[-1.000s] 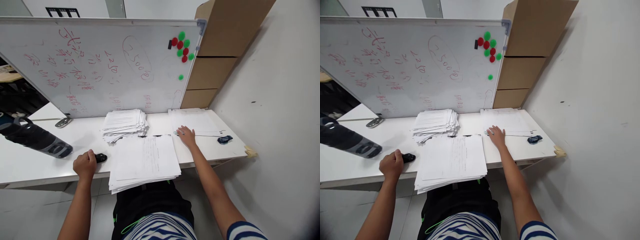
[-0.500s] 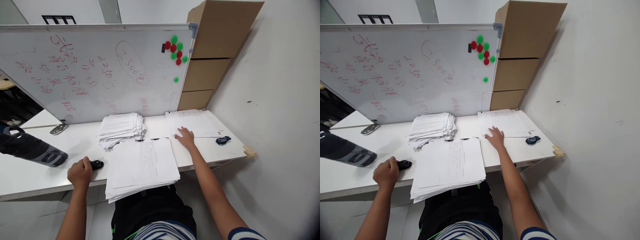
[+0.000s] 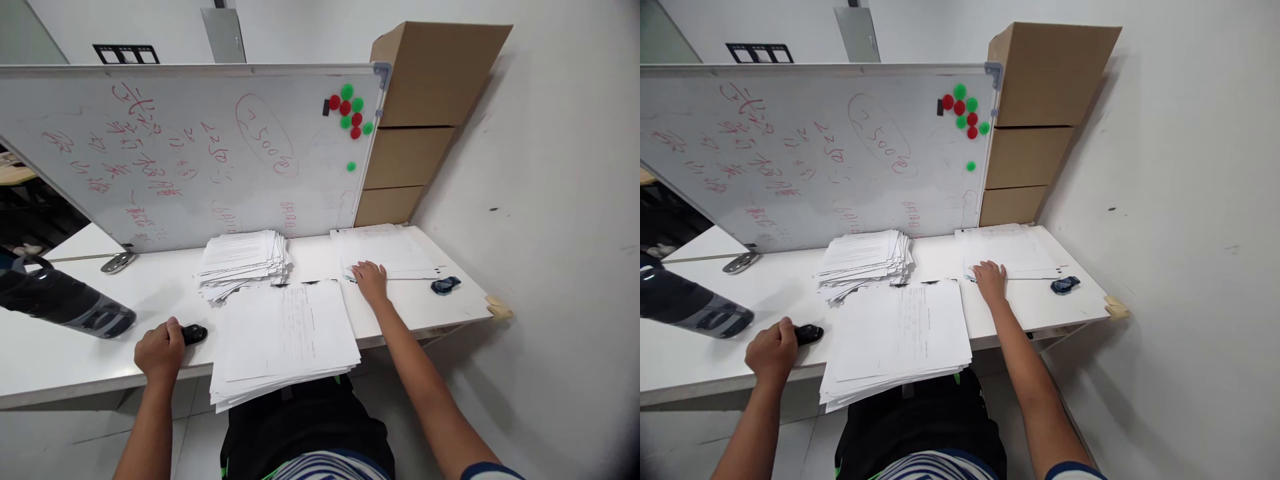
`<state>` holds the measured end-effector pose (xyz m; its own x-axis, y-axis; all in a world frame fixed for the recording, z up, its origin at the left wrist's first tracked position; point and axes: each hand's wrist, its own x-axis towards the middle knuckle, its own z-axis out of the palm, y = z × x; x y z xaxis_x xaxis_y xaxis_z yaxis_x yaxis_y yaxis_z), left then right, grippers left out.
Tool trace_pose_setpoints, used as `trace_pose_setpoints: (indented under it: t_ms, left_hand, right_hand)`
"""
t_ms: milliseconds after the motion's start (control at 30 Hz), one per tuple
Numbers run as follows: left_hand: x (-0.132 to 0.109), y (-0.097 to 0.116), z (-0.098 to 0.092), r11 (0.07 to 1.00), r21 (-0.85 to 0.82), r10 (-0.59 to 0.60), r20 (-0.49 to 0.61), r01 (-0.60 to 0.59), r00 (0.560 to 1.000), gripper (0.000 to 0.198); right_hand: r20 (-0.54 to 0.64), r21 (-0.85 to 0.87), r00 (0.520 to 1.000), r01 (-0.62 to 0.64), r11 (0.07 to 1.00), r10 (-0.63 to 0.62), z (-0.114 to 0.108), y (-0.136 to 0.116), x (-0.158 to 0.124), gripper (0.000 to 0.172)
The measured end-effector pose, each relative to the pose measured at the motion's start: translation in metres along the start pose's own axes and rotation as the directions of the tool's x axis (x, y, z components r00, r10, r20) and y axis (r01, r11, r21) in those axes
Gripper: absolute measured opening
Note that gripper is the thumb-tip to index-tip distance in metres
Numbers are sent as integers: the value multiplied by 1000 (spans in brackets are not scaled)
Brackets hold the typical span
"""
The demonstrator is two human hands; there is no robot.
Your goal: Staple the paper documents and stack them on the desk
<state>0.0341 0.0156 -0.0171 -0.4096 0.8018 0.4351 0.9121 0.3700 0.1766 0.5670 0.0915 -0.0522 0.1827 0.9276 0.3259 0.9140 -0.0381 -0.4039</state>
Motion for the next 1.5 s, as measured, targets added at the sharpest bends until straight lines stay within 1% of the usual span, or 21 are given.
trace_pose_setpoints:
  t_ms: [133,567,667,733,800,867,900,967,1067,1100,1133,1167,1200,1233,1267,1300,1333,1400,1433,1467,1500]
  left_hand:
    - [0,-1,1,1000,-25,7,-14,-7,1000,51]
    - [0,-3,3,999,-47,19,-35,-21,999,51]
    - [-1,-4,6,998,-53,29,-57,-32,998,51]
    - [-1,-5,8,998,-45,33,-83,-37,996,52]
    - [-1,-7,11,999,-32,39,-114,-43,993,53]
    - [1,-7,13,998,-36,40,-132,-45,990,54]
    - [1,-7,12,998,-54,37,-144,-45,989,53]
    - [0,-3,6,991,-122,23,-211,-50,977,48]
    - [-20,16,-18,944,-297,39,-329,-143,943,45]
    - [-32,25,-29,904,-385,63,-309,-186,949,45]
    - [-48,35,-42,840,-503,93,-237,-204,967,44]
    - [-65,46,-56,758,-632,125,-102,-161,987,44]
    - [-83,57,-70,667,-744,140,75,-38,987,46]
    - [-100,67,-84,572,-808,128,254,138,959,50]
    - [-116,75,-97,468,-824,83,401,320,912,60]
    - [-129,82,-107,364,-799,47,530,479,847,73]
    - [-140,87,-115,258,-758,34,627,599,778,81]
    - [-153,93,-124,94,-654,70,756,750,651,85]
    - [-157,93,-124,48,-602,106,797,797,595,81]
    - [-159,93,-122,27,-557,139,824,830,549,76]
    - [-161,91,-120,26,-528,158,841,849,518,71]
  right_hand:
    - [-49,-49,994,93,994,-95,-1,-2,-2,30]
    - [-138,-67,983,110,992,-118,-8,-6,-1,26]
    - [-170,-59,976,129,990,-138,-14,-8,-1,27]
    - [-204,-48,961,179,983,-185,-21,-16,-4,25]
    - [-291,-40,910,297,954,-296,-30,-34,-15,20]
    - [-423,-45,796,458,888,-433,-40,-62,-37,14]
    - [-457,-49,741,532,845,-493,-45,-79,-52,13]
    - [-463,-33,660,653,756,-591,-57,-114,-87,17]
    - [-458,90,585,779,620,-669,-73,-161,-139,21]
    - [-453,146,585,793,591,-673,-77,-173,-153,22]
    - [-459,196,580,805,560,-674,-80,-182,-165,22]
    - [-463,238,574,815,529,-675,-82,-190,-175,22]
    - [-468,271,569,821,503,-676,-83,-195,-183,21]
    - [-472,294,559,829,476,-681,-82,-200,-190,20]
    - [-475,309,546,838,451,-690,-81,-202,-196,19]
    - [-476,318,532,846,427,-701,-78,-204,-202,18]
    - [-471,324,518,854,406,-713,-75,-206,-208,17]
    - [-447,333,497,864,377,-744,-67,-207,-219,16]
    - [-426,338,487,867,365,-763,-64,-206,-225,17]
    - [-398,344,474,871,351,-785,-61,-204,-229,16]
    - [-365,352,457,874,334,-811,-58,-201,-232,12]
